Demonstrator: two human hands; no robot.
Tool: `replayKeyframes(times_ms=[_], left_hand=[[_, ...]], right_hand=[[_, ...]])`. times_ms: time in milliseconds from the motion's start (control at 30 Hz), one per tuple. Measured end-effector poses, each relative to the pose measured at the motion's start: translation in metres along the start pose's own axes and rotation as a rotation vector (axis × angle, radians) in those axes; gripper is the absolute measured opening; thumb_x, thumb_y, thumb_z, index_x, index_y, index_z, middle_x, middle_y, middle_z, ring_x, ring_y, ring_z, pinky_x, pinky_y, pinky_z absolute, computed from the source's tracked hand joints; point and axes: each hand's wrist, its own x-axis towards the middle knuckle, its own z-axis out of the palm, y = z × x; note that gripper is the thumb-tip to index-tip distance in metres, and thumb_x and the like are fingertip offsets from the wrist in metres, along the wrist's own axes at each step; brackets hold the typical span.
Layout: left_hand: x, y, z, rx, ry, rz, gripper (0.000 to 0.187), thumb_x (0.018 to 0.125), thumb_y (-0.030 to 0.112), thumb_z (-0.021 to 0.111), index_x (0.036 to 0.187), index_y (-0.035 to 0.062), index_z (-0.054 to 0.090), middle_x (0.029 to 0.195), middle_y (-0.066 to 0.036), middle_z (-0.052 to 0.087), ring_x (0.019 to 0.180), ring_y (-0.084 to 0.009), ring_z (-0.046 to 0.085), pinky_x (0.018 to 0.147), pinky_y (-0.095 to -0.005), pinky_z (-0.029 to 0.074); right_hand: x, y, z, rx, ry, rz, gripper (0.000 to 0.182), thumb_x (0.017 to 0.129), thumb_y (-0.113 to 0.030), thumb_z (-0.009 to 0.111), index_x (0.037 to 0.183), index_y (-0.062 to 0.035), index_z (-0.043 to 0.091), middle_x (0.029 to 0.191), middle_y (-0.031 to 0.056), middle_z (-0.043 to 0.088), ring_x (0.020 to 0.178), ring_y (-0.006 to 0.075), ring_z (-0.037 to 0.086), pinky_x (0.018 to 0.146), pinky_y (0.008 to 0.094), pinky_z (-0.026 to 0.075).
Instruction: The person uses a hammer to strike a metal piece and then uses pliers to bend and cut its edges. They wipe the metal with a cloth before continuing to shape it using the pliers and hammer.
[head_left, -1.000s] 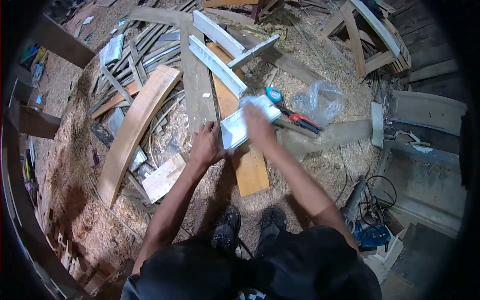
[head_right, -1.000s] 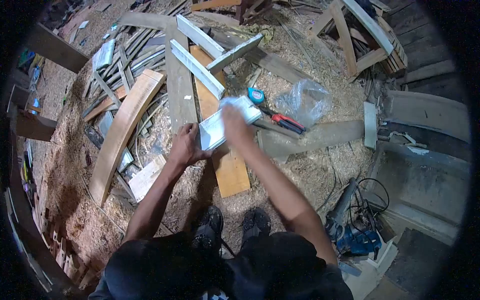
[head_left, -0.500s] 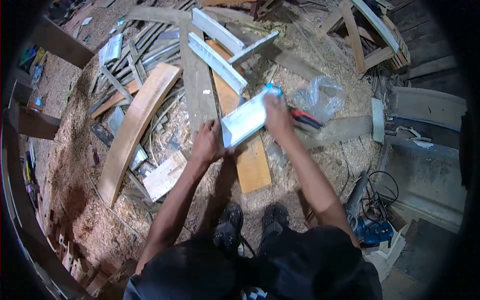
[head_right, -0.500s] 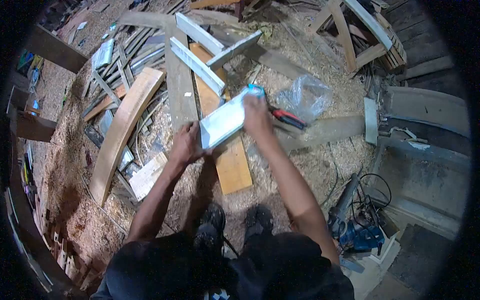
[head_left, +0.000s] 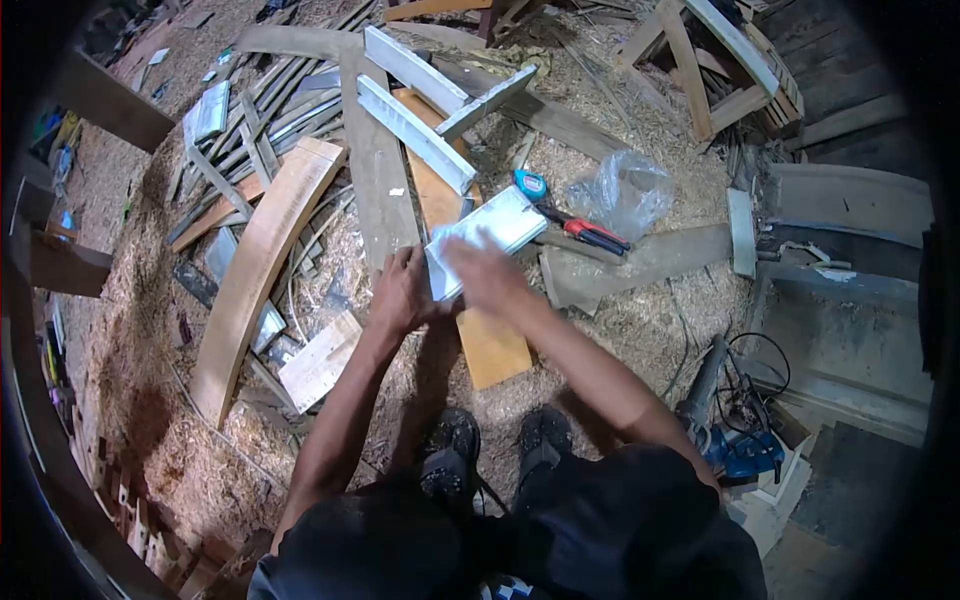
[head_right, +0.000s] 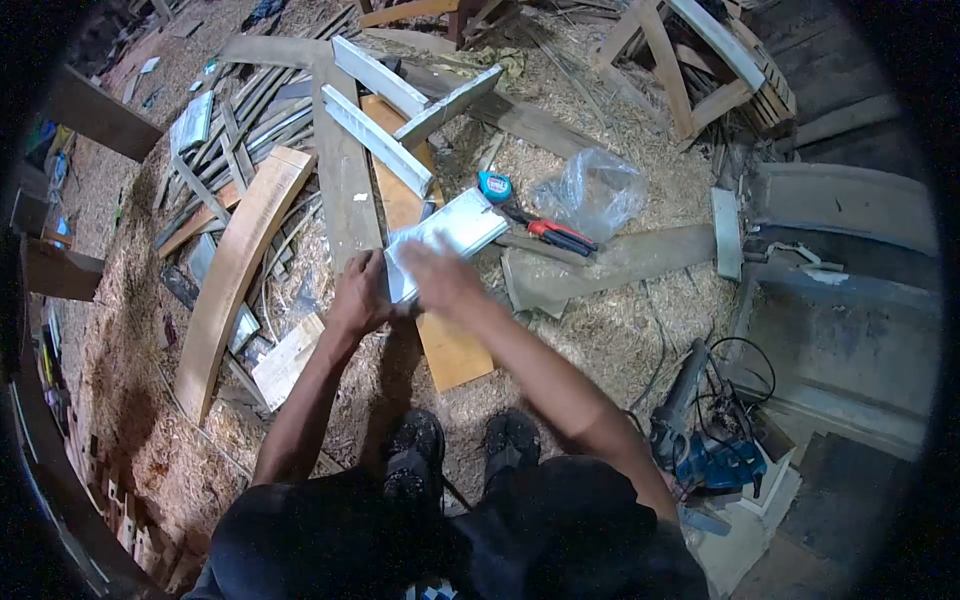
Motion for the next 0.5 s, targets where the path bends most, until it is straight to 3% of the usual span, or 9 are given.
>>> replayKeyframes(times_ms=[67,133,200,233,333,367,400,433,500], left_hand=[[0.010,-0.005,0.003,-0.023,-0.069,-0.037,0.104,0.057,0.048,0.088,0.138,0.0004,0.045,0.133,-0.018,0.053,0.121,-0.0361,0.051,0.096,-0.0521,0.044],[0.008,0.012,-0.013,-0.005,-0.134,-0.083,0.105,0.056,0.049,0.088,0.139,0.0008,0.044,0.135,-0.019,0.051,0.123,-0.0361,0.050,0.096,-0.0521,0.044],[0.003,0.010,-0.008,-0.008,-0.100,-0.066,0.106,0.056,0.048,0.088,0.139,0.0005,0.044,0.132,-0.019,0.053,0.122,-0.0365,0.051,0.095,-0.0533,0.044],[0.002,0.002,0.001,-0.012,-0.065,-0.037,0.105,0.056,0.048,0.088,0.138,0.0002,0.044,0.131,-0.020,0.054,0.121,-0.0366,0.051,0.094,-0.0534,0.044],[0.003,0.009,-0.006,-0.022,-0.035,-0.034,0.102,0.056,0.047,0.088,0.136,-0.0008,0.048,0.129,-0.020,0.054,0.119,-0.0377,0.051,0.091,-0.0532,0.044],[0.005,0.010,-0.006,-0.014,-0.031,-0.046,0.101,0.056,0.047,0.088,0.135,-0.0007,0.048,0.130,-0.020,0.054,0.119,-0.0378,0.051,0.090,-0.0530,0.044],[0.001,0.012,-0.008,-0.005,-0.041,-0.059,0.100,0.056,0.047,0.088,0.135,-0.0007,0.049,0.130,-0.019,0.054,0.120,-0.0379,0.051,0.090,-0.0528,0.044],[0.007,0.017,-0.016,-0.011,-0.122,-0.106,0.112,0.052,0.050,0.090,0.139,-0.0056,0.045,0.132,-0.026,0.054,0.123,-0.0408,0.052,0.102,-0.0498,0.044],[0.005,0.007,-0.005,-0.038,-0.082,-0.060,0.104,0.055,0.047,0.089,0.136,-0.0024,0.048,0.132,-0.022,0.053,0.121,-0.0386,0.051,0.096,-0.0522,0.044]], right_hand=[[0.032,0.034,-0.043,0.023,-0.021,0.377,0.032,0.093,-0.009,0.049,0.119,0.0071,0.061,0.125,0.0264,0.062,0.124,0.0356,0.057,0.115,0.0454,0.035],[0.037,0.064,-0.038,-0.390,-0.003,0.133,0.032,0.094,-0.007,0.044,0.117,0.0088,0.059,0.127,0.0270,0.060,0.121,0.0350,0.057,0.110,0.0461,0.039],[0.023,0.033,0.002,-0.365,0.008,0.046,0.035,0.092,-0.006,0.043,0.120,0.0096,0.058,0.124,0.0251,0.062,0.124,0.0367,0.055,0.112,0.0480,0.036],[0.018,-0.002,0.007,-0.327,-0.212,-0.017,0.038,0.091,-0.005,0.043,0.124,0.0063,0.059,0.130,0.0239,0.059,0.129,0.0343,0.052,0.114,0.0470,0.035],[0.011,0.047,0.016,-0.310,0.180,-0.220,0.034,0.094,-0.011,0.045,0.120,0.0076,0.057,0.122,0.0300,0.061,0.117,0.0350,0.060,0.109,0.0460,0.039],[0.030,0.029,-0.031,-0.023,-0.163,0.455,0.032,0.095,-0.007,0.043,0.119,0.0067,0.058,0.118,0.0292,0.063,0.115,0.0363,0.061,0.110,0.0481,0.036],[0.035,0.056,-0.036,-0.337,0.026,0.179,0.031,0.094,-0.005,0.042,0.119,0.0068,0.058,0.115,0.0283,0.064,0.115,0.0364,0.061,0.110,0.0489,0.036],[0.039,0.054,-0.034,-0.367,-0.059,0.203,0.030,0.095,-0.004,0.041,0.117,0.0064,0.059,0.114,0.0277,0.065,0.115,0.0357,0.061,0.109,0.0486,0.038],[0.033,0.038,-0.012,-0.357,-0.063,0.107,0.029,0.096,-0.006,0.040,0.113,0.0059,0.060,0.112,0.0263,0.065,0.112,0.0352,0.062,0.106,0.0480,0.040]])
